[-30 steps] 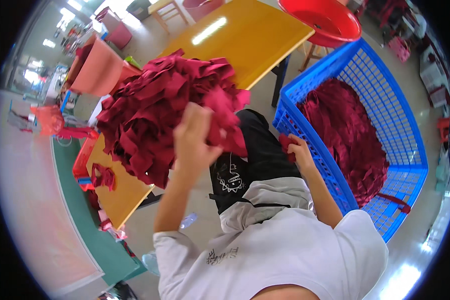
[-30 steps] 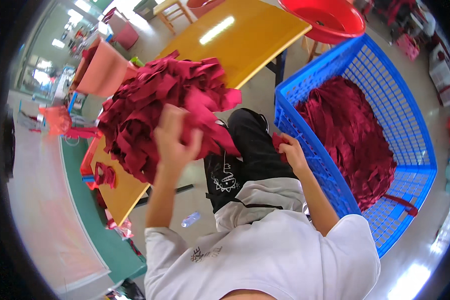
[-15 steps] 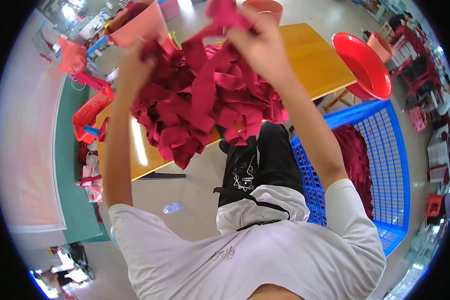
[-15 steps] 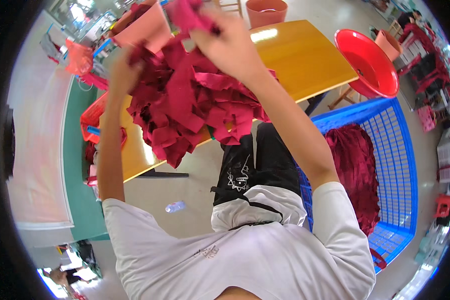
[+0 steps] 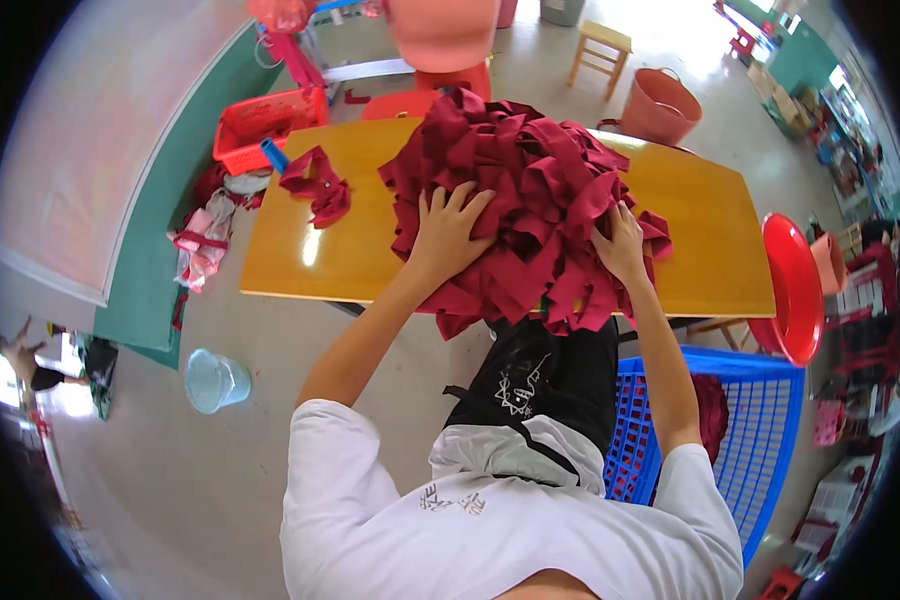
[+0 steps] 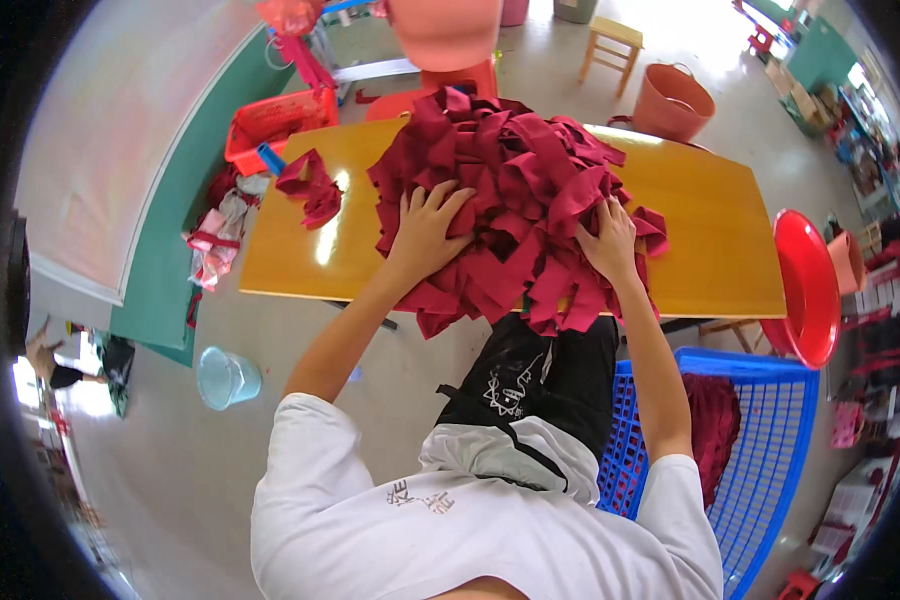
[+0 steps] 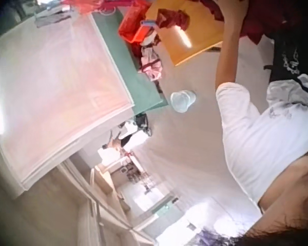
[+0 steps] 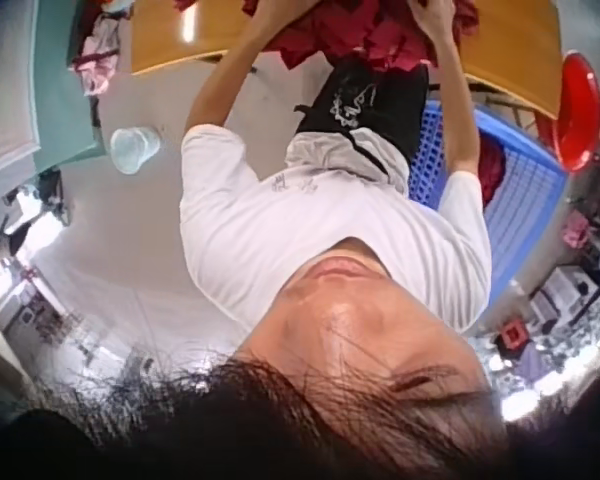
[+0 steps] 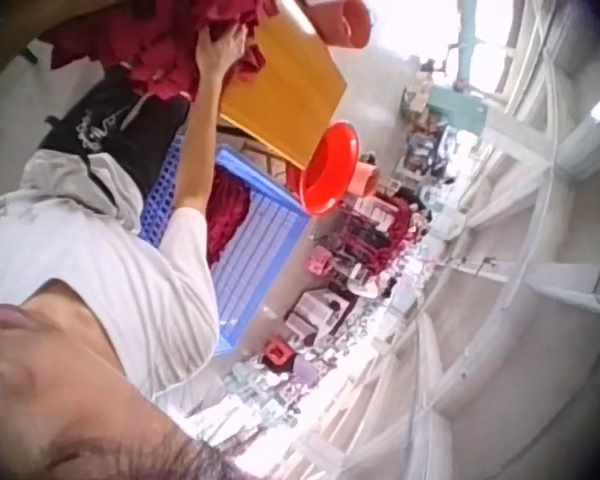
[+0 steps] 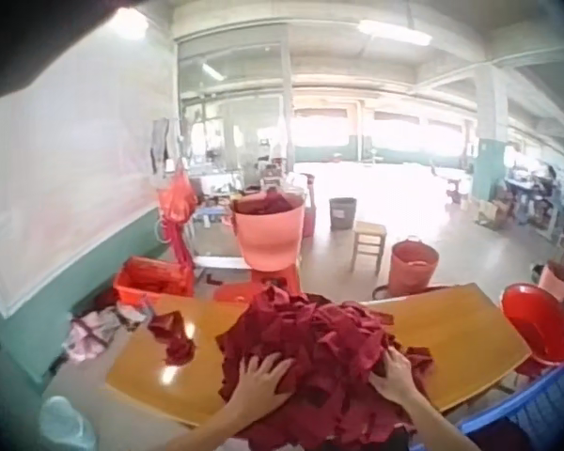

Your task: Tying and bundling small red fabric pieces onto a longer strip at a factory workbench.

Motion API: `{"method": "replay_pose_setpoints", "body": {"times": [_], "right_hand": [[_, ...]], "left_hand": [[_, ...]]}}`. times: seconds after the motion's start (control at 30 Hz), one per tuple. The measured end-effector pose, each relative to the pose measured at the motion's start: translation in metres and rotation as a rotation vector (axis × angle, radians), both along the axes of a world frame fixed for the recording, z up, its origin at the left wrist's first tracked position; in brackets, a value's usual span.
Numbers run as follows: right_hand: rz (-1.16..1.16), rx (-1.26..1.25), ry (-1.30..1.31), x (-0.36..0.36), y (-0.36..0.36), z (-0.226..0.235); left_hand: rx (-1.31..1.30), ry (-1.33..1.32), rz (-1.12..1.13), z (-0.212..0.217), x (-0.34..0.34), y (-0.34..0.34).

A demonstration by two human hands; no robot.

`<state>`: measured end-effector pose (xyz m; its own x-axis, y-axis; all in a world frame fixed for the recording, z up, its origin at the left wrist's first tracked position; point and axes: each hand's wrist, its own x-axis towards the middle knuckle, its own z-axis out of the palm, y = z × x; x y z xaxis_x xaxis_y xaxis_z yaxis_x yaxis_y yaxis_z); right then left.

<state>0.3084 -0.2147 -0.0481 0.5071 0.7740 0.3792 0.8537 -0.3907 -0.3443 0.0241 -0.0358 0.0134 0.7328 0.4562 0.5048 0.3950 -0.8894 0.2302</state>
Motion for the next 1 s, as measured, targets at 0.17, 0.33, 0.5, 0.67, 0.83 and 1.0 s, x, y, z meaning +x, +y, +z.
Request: {"method": "replay_pose_setpoints", "body": {"times": [0.17,0.33,0.5,0.67,0.83,1.0], "right_hand": [[0.085,-0.013,0.026,-0.012,0.03,0.0],[0.107,-0.035,0.02,-0.031,0.067,-0.004],[0.121,-0.028,0.012,-0.051,0.09,-0.003],[0.138,0.046,0.035,-0.053,0.086,-0.002],[0.148,0.098,0.041,-0.054,0.089,-0.003],[0.113,0.124,0.013,-0.062,0.094,-0.003]], "left_hand": [[-0.063,-0.09,-0.011,-0.006,-0.027,0.009],[-0.09,-0.094,0.048,-0.006,-0.045,0.026],[-0.324,-0.058,0.007,0.01,-0.065,0.046],[-0.636,-0.246,-0.253,0.054,-0.104,0.073],[-0.264,-0.395,0.31,0.033,-0.141,0.137],[-0.009,0.16,0.59,-0.029,-0.165,0.147]]}}
